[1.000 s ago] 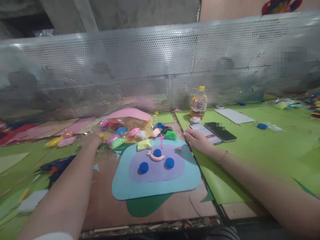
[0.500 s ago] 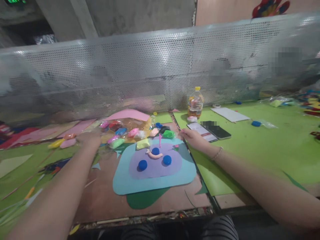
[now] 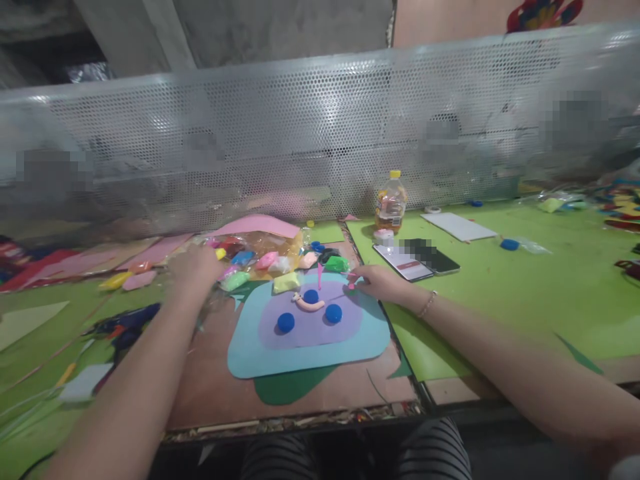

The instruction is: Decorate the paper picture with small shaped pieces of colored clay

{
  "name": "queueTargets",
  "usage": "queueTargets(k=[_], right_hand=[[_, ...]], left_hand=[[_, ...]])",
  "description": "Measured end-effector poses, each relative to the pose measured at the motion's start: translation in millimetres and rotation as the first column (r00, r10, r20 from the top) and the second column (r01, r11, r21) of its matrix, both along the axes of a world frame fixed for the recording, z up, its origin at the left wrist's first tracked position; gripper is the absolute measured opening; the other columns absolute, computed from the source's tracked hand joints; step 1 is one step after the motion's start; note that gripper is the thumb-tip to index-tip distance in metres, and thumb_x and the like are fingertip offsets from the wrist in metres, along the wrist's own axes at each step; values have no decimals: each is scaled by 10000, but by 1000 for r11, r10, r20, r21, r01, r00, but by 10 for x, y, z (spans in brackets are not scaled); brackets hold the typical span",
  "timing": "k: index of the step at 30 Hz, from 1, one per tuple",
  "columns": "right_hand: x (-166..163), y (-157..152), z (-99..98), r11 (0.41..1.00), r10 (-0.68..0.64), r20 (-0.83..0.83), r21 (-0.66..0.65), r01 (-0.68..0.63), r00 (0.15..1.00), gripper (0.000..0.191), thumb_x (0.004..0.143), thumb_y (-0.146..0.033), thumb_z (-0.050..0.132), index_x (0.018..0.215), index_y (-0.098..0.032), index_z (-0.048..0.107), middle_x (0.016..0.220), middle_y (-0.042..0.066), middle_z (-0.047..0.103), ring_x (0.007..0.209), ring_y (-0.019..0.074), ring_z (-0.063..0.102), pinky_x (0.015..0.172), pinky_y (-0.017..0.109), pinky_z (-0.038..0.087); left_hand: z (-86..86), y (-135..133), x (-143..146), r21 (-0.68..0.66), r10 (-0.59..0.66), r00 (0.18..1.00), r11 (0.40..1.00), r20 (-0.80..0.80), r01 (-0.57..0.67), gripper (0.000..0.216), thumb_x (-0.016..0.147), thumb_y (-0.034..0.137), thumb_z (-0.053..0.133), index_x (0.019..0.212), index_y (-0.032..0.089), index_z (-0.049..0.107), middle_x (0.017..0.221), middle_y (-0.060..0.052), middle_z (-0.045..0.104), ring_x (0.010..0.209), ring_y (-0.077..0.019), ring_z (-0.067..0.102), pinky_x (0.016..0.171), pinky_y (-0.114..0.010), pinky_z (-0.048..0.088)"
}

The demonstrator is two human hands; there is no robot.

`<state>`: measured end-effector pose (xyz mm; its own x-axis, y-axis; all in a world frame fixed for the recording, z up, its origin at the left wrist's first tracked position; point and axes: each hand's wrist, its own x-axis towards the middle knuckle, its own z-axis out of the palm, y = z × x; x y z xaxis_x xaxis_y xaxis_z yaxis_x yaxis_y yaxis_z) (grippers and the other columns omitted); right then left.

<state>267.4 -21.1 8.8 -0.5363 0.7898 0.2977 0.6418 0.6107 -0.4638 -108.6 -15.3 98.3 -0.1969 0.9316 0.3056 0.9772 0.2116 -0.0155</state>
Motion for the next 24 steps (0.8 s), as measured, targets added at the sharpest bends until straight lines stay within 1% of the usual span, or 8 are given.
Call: queueTargets(k=[2, 3, 5, 8, 11, 14, 19, 24], right_hand=[[-9, 1, 5, 1000, 9, 10, 1, -10, 1000, 225, 753, -133, 521, 915, -179, 671, 899, 49, 673, 699, 158, 568, 646, 251, 416], [-13, 3, 5, 1000, 19, 16, 1, -19, 1000, 233, 752, -120, 515, 917, -180, 668, 907, 49, 673, 706, 158, 569, 645, 249, 415], [-21, 10, -3, 999, 33, 20, 10, -34, 999, 244, 756, -107, 506, 930, -177, 663, 915, 50, 672, 712, 158, 569, 642, 247, 414], [-25, 26, -22, 999, 45, 9, 16, -45, 999, 256, 765, -105, 504, 962, -170, 655, 915, 53, 668, 697, 152, 558, 634, 243, 410], [-16, 43, -29, 999, 51, 1, -2, -51, 999, 253, 776, -122, 510, 979, -170, 652, 904, 50, 666, 684, 146, 554, 627, 238, 406], [1, 55, -24, 998, 58, 11, -11, -58, 998, 227, 798, -152, 510, 968, -164, 660, 904, 55, 667, 696, 146, 565, 630, 230, 405], [35, 70, -29, 998, 65, 54, 18, -66, 996, 238, 796, -148, 517, 984, -159, 663, 865, 59, 674, 719, 161, 583, 622, 222, 400], [65, 69, -36, 993, 82, 72, 81, -88, 994, 254, 763, -91, 502, 936, -159, 675, 851, 65, 672, 752, 181, 594, 650, 246, 426]], left_hand=[[-69, -84, 197, -28, 54, 992, 998, -116, -58, 460, 756, 466, 494, 985, 81, 595, 1048, -200, 588, 967, -350, 556, 731, -400, 425], [-100, -110, 290, -19, 42, 988, 999, -150, -46, 421, 765, 417, 482, 1003, 86, 589, 1054, -202, 585, 949, -341, 567, 715, -385, 428], [-139, -147, 458, 12, -19, 978, 1000, -206, 21, 377, 770, 332, 457, 1038, 92, 570, 1049, -192, 586, 915, -325, 585, 713, -381, 428], [-136, -231, 671, 48, -125, 962, 989, -243, 141, 373, 776, 331, 443, 1050, 104, 554, 1072, -172, 573, 913, -320, 581, 715, -385, 425], [-84, -407, 876, 79, -188, 951, 974, -244, 213, 324, 788, 349, 436, 999, 137, 562, 1025, -132, 581, 871, -297, 582, 690, -370, 420], [-21, -630, 1073, 78, -282, 923, 947, -261, 311, 251, 776, 285, 442, 951, 151, 561, 974, -108, 580, 821, -268, 579, 663, -355, 409], [25, -812, 1288, 56, -418, 893, 900, -170, 432, 230, 721, 197, 474, 936, 164, 547, 956, -88, 570, 822, -241, 565, 648, -330, 396], [-135, -698, 1340, 78, -532, 847, 845, 28, 528, 163, 696, 185, 480, 848, 185, 537, 914, -62, 564, 830, -228, 553, 666, -328, 416]])
